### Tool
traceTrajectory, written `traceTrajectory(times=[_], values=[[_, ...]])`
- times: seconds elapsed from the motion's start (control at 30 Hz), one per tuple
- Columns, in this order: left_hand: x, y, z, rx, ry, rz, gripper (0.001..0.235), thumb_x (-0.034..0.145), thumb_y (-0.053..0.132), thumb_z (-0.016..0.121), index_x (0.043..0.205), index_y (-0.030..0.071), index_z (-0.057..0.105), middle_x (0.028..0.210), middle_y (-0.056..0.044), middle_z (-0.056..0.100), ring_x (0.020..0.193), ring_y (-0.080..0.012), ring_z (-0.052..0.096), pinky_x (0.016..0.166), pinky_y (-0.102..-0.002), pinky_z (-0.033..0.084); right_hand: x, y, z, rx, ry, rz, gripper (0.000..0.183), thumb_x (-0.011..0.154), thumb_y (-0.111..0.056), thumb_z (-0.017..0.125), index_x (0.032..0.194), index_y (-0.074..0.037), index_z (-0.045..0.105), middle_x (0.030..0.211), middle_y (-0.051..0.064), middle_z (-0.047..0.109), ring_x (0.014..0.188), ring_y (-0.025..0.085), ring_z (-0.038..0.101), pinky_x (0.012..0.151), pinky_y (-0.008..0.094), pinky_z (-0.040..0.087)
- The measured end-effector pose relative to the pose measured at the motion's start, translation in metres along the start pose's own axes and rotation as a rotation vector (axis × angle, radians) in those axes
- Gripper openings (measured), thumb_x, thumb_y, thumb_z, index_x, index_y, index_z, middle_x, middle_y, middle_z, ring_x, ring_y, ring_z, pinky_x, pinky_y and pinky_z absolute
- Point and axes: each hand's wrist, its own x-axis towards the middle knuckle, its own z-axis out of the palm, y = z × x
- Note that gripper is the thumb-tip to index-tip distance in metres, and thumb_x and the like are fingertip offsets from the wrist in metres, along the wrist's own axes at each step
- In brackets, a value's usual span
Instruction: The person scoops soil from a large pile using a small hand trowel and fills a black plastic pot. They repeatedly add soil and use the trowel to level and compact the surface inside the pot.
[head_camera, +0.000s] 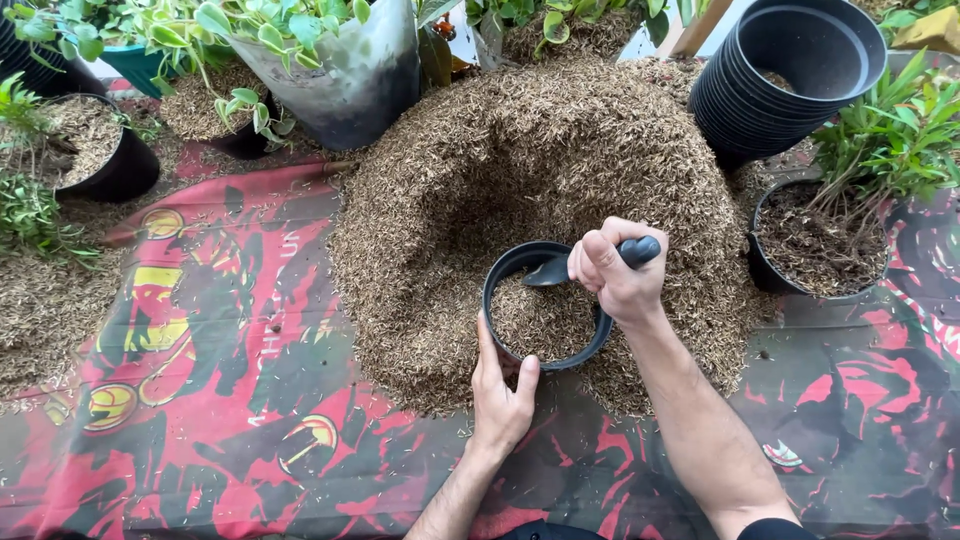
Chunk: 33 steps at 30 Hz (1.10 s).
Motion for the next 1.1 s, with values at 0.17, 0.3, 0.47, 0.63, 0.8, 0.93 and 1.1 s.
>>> traceTrajectory(times=[0.17,0.3,0.47,0.63,0.8,0.93,1.1], values=[[0.004,-0.014,0.003,-0.016,0.026,0.135,0.089,0.095,0.044,0.056,0.160,0.001,0.014,0.151,-0.026,0.050,0.136,-0.0343,0.054,0.112,-0.041,0.042,-0.012,-0.004,0.003,-0.048,0.032,0.076,0.044,0.097,-0.008,0.053,0.056,-0.010,0.038,0.045,0.001,0.034,0.037,0.014,0.032,0.043,0.030,0.036],[0.007,-0.025,0.006,0.030,0.050,0.209,0.092,0.096,0.056,0.051,0.159,-0.001,0.017,0.146,-0.028,0.055,0.132,-0.0379,0.059,0.108,-0.043,0.047,-0.020,-0.004,0.006,-0.106,0.036,0.049,0.044,0.094,-0.002,0.048,0.053,-0.008,0.036,0.043,0.003,0.033,0.035,0.015,0.030,0.044,0.031,0.038],[0.017,-0.031,0.001,0.035,0.048,0.309,0.091,0.096,0.056,0.051,0.157,-0.005,0.022,0.148,-0.028,0.054,0.132,-0.0379,0.059,0.108,-0.043,0.048,-0.023,-0.009,0.006,-0.080,0.115,0.061,0.043,0.095,-0.003,0.047,0.055,-0.011,0.034,0.044,0.003,0.031,0.037,0.015,0.031,0.047,0.033,0.037],[0.053,-0.081,-0.005,-0.087,0.051,0.452,0.088,0.084,0.040,0.069,0.154,-0.007,0.042,0.085,-0.024,0.066,0.067,-0.0319,0.067,0.050,-0.041,0.051,-0.014,-0.019,0.002,0.054,0.168,-0.103,0.046,0.097,0.004,0.048,0.056,-0.014,0.036,0.041,-0.001,0.026,0.034,0.011,0.029,0.044,0.028,0.035],[0.077,-0.087,-0.012,-0.295,-0.056,0.371,0.088,0.073,0.033,0.075,0.149,-0.003,0.051,0.067,-0.016,0.059,0.052,-0.0207,0.058,0.040,-0.031,0.042,-0.001,-0.018,0.020,0.093,0.061,-0.194,0.047,0.093,0.006,0.049,0.052,-0.013,0.040,0.037,-0.001,0.032,0.031,0.012,0.033,0.040,0.026,0.034],[0.075,-0.038,-0.018,-0.323,-0.059,0.351,0.089,0.074,0.037,0.073,0.149,-0.005,0.049,0.066,-0.013,0.056,0.051,-0.0167,0.056,0.039,-0.029,0.039,-0.010,0.017,0.017,0.048,0.026,-0.147,0.050,0.087,0.014,0.054,0.045,-0.010,0.039,0.034,0.004,0.032,0.028,0.014,0.031,0.037,0.026,0.033],[0.058,0.006,-0.020,-0.170,0.046,0.291,0.080,0.086,0.033,0.060,0.153,-0.006,0.043,0.082,-0.019,0.065,0.052,-0.0158,0.052,0.044,-0.033,0.043,-0.014,0.020,0.014,0.030,0.044,-0.151,0.051,0.092,0.010,0.052,0.047,-0.011,0.037,0.036,0.002,0.030,0.029,0.013,0.032,0.037,0.024,0.031]])
